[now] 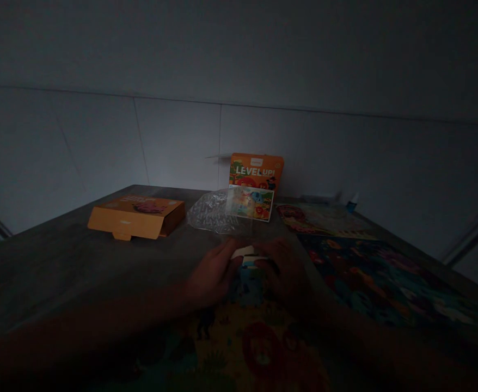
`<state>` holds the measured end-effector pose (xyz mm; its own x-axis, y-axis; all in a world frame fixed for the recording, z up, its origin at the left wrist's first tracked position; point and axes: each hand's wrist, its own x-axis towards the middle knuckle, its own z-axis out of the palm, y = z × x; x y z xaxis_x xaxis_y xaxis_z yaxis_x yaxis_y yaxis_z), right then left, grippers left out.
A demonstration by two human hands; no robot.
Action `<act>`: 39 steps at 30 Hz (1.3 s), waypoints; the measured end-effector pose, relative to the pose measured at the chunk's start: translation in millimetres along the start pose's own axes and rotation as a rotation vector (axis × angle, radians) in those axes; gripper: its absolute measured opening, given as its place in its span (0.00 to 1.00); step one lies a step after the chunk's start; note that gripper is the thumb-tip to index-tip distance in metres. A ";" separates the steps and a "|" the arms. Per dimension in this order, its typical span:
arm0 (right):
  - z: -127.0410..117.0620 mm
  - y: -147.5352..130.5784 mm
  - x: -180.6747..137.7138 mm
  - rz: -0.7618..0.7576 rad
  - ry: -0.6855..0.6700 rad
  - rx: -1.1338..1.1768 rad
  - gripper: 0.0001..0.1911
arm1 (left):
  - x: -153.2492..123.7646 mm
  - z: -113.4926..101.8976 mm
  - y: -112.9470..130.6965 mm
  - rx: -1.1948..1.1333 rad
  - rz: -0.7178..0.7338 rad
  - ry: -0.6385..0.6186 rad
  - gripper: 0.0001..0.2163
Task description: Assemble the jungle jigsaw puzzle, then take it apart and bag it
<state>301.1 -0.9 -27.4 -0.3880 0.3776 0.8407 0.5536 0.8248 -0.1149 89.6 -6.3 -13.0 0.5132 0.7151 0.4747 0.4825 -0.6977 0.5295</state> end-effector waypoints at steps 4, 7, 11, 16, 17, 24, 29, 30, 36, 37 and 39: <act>-0.4 -1.7 1.0 0.024 -0.017 0.009 0.07 | -0.8 4.4 -11.5 -0.060 0.058 -0.059 0.12; -0.6 -3.6 1.6 -0.002 -0.037 0.040 0.07 | 0.7 4.4 -13.6 -0.041 0.086 -0.063 0.11; -2.5 -2.9 0.6 0.143 0.014 0.000 0.11 | 1.7 3.7 -12.5 -0.052 0.088 -0.043 0.10; -4.0 7.6 -0.8 0.411 -0.082 0.057 0.13 | 2.4 2.9 -14.4 -0.087 0.047 0.062 0.09; -3.6 9.6 -0.8 0.456 -0.105 0.071 0.13 | 2.7 2.8 -15.3 -0.087 0.045 0.077 0.10; -2.6 12.7 -1.0 0.477 -0.098 -0.016 0.12 | 4.2 1.3 -20.6 -0.058 0.052 0.063 0.13; -5.8 7.7 -0.4 0.396 -0.056 -0.014 0.05 | 4.9 -1.4 -21.2 -0.025 0.117 -0.009 0.15; -6.3 6.8 -0.7 0.380 -0.049 0.001 0.04 | 4.9 -1.4 -21.0 -0.017 0.122 -0.007 0.16; -6.9 0.6 -2.7 0.251 -0.029 0.089 0.06 | 2.8 -1.6 -17.1 -0.024 0.091 0.100 0.16; -6.0 -0.2 -2.4 0.244 -0.054 0.116 0.06 | 2.4 -2.1 -16.6 -0.034 0.087 0.129 0.15; -3.1 -0.5 -1.6 0.259 -0.100 0.156 0.06 | 1.8 -3.2 -16.5 -0.063 0.112 0.165 0.15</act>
<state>303.6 -3.2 -27.0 -0.3238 0.6164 0.7178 0.5266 0.7477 -0.4046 80.2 6.6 -18.6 0.4352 0.6341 0.6392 0.3814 -0.7729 0.5071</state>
